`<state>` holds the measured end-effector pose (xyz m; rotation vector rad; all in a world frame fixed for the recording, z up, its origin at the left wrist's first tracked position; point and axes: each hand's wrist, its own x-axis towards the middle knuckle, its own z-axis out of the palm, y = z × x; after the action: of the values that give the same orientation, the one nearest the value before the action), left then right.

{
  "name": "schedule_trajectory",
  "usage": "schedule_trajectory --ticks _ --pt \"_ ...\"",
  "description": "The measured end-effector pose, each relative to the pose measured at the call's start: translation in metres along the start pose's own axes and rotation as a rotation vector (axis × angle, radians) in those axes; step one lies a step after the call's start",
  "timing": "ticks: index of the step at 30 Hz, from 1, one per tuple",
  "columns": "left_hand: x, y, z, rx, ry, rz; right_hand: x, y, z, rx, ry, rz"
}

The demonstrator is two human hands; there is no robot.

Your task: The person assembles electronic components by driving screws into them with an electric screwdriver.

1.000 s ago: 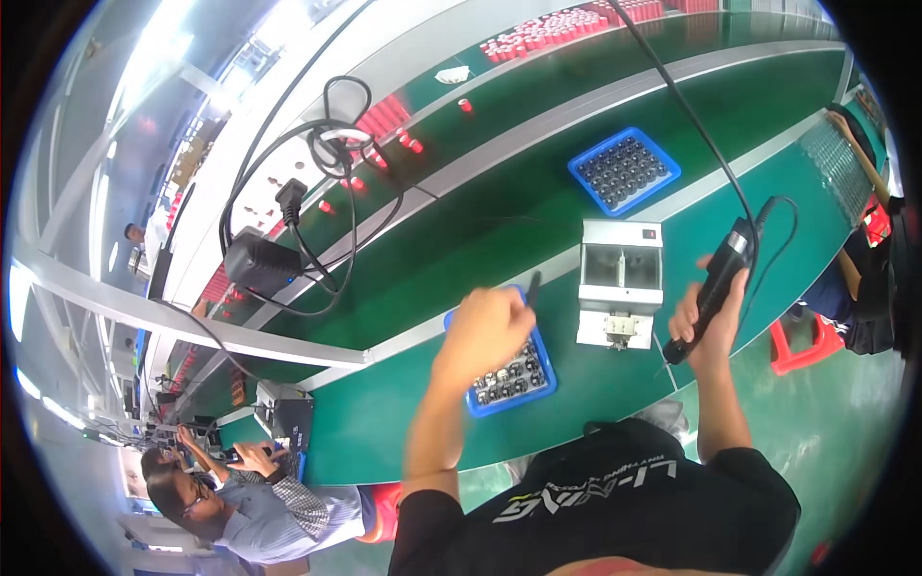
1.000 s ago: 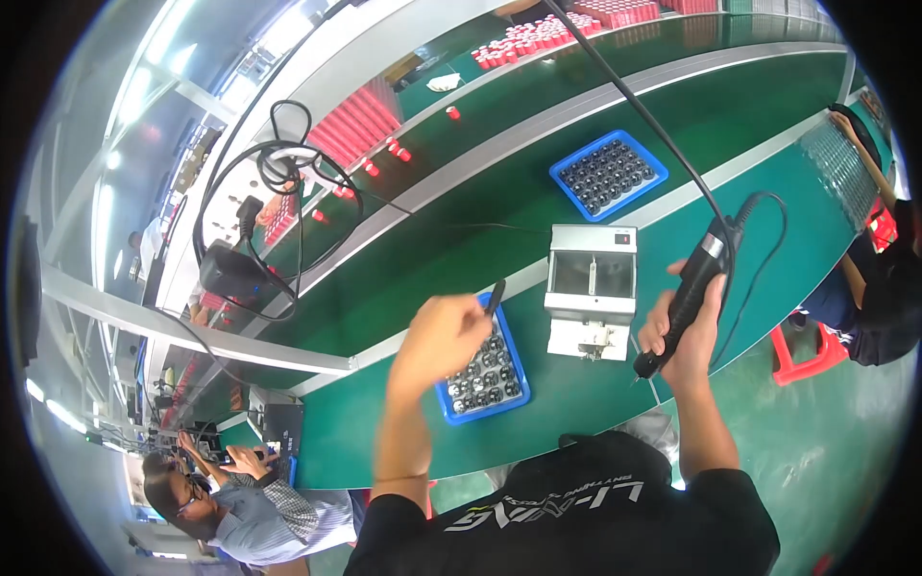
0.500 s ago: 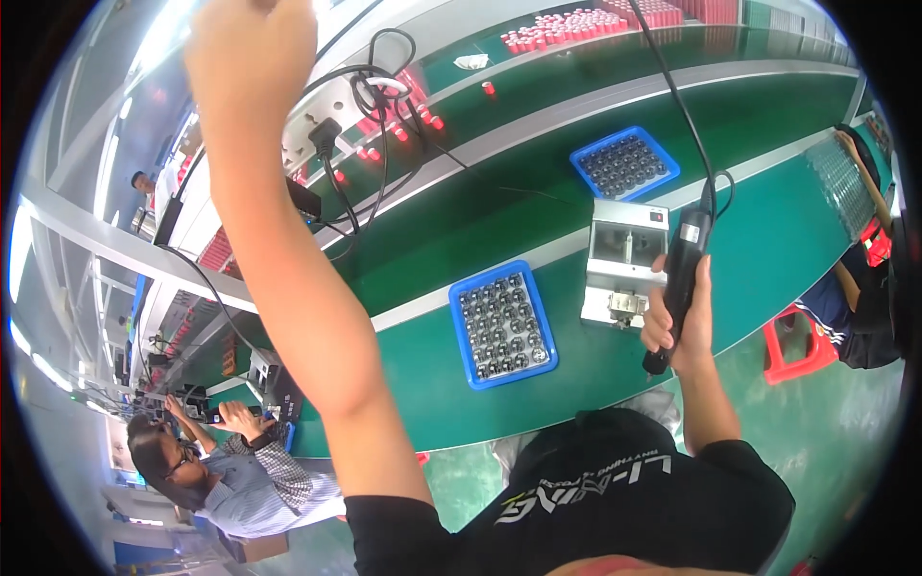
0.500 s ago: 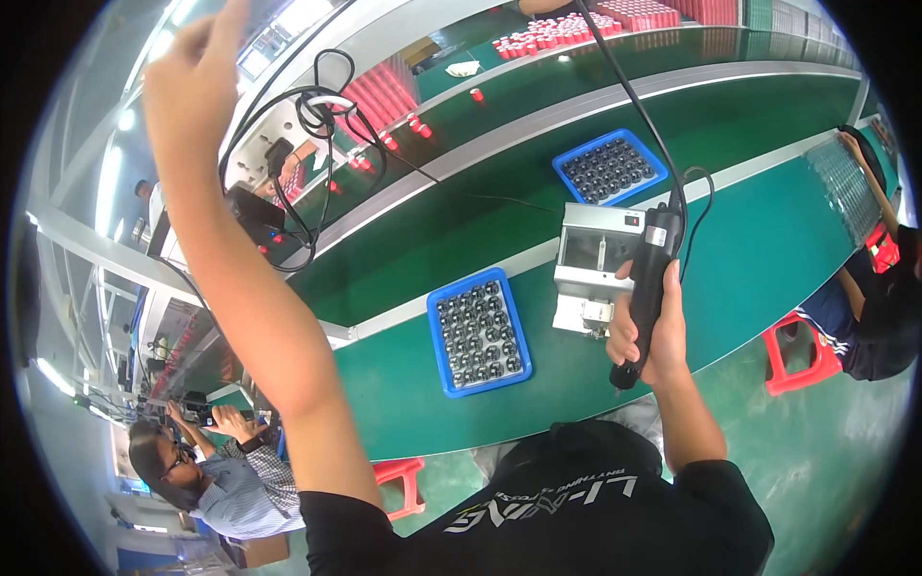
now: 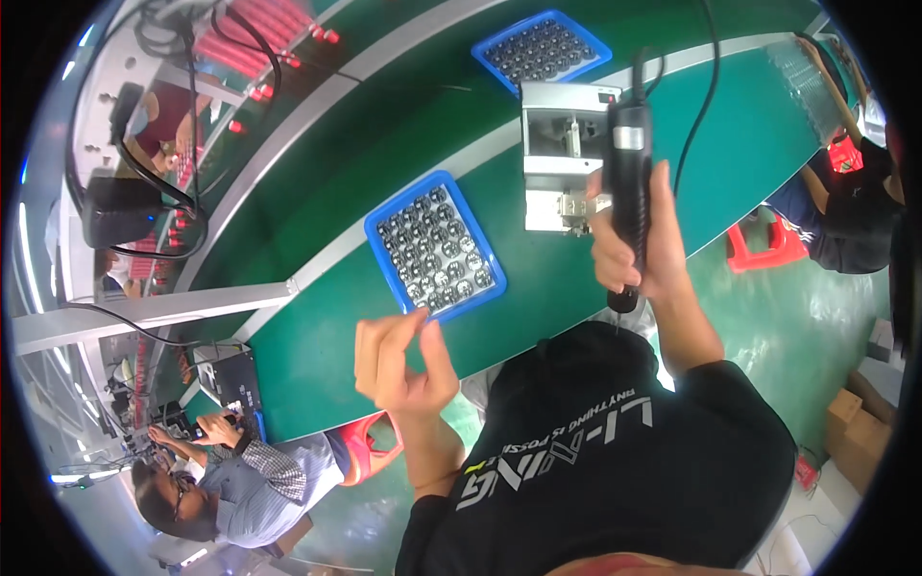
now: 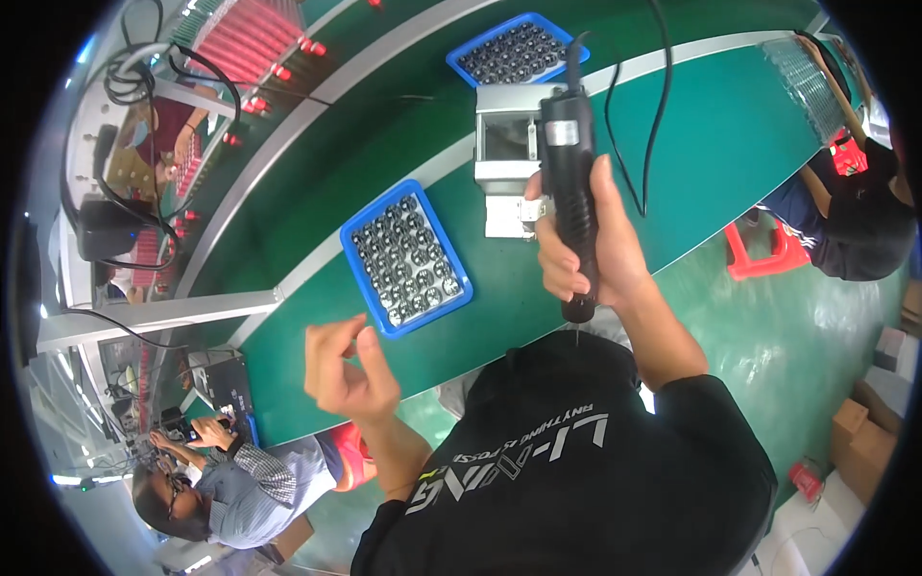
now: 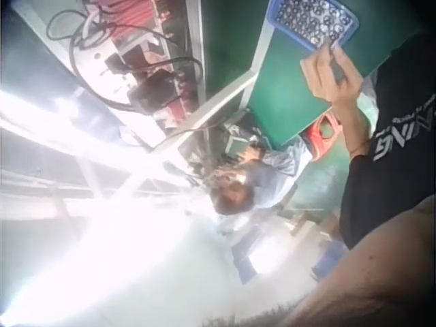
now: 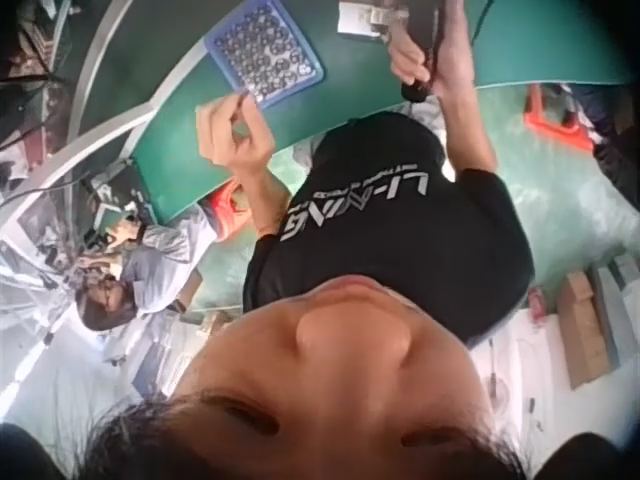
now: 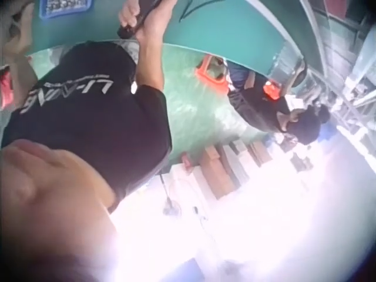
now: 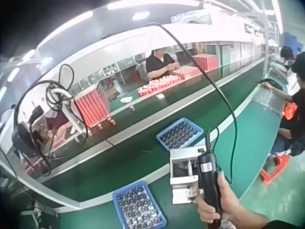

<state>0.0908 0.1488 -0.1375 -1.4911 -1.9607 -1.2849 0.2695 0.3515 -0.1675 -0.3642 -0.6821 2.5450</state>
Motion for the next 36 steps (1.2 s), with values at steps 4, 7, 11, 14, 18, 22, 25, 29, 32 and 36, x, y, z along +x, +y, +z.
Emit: schedule_trajectory --ticks 4,7,11,14,18,22,25,29,32,36 --pt "-0.061 -0.046 0.006 0.185 0.015 -0.261 0.005 -0.018 0.003 -0.118 0.126 -0.245" --pt "-0.100 -0.067 0.009 0.217 0.046 -0.371 0.014 -0.025 0.003 -0.195 0.108 -0.469" --pt "-0.117 -0.076 0.024 0.229 0.117 -0.439 0.030 -0.023 0.003 -0.341 0.178 -0.712" --pt "-0.120 -0.073 0.029 0.190 0.149 -0.431 0.036 -0.025 0.004 -0.341 0.199 -0.735" --pt "-0.109 -0.052 0.037 -0.024 0.050 -0.322 0.033 -0.025 0.002 -0.229 0.074 -0.680" --pt "-0.043 -0.028 0.043 -0.313 -0.034 -0.139 0.028 -0.016 0.017 -0.145 -0.031 -0.399" --pt "0.016 -0.019 0.059 -0.641 -0.080 -0.123 0.018 -0.005 0.022 0.024 -0.141 0.051" --pt "0.093 -0.009 0.088 -0.976 -0.232 -0.250 -0.010 0.007 0.021 0.004 -0.234 0.410" --pt "0.164 0.010 0.098 -0.774 -0.570 -0.130 -0.024 0.004 0.010 -0.009 -0.263 0.457" --pt "0.226 0.045 0.138 -0.898 -0.739 -0.314 -0.031 -0.004 0.006 -0.114 -0.346 0.473"
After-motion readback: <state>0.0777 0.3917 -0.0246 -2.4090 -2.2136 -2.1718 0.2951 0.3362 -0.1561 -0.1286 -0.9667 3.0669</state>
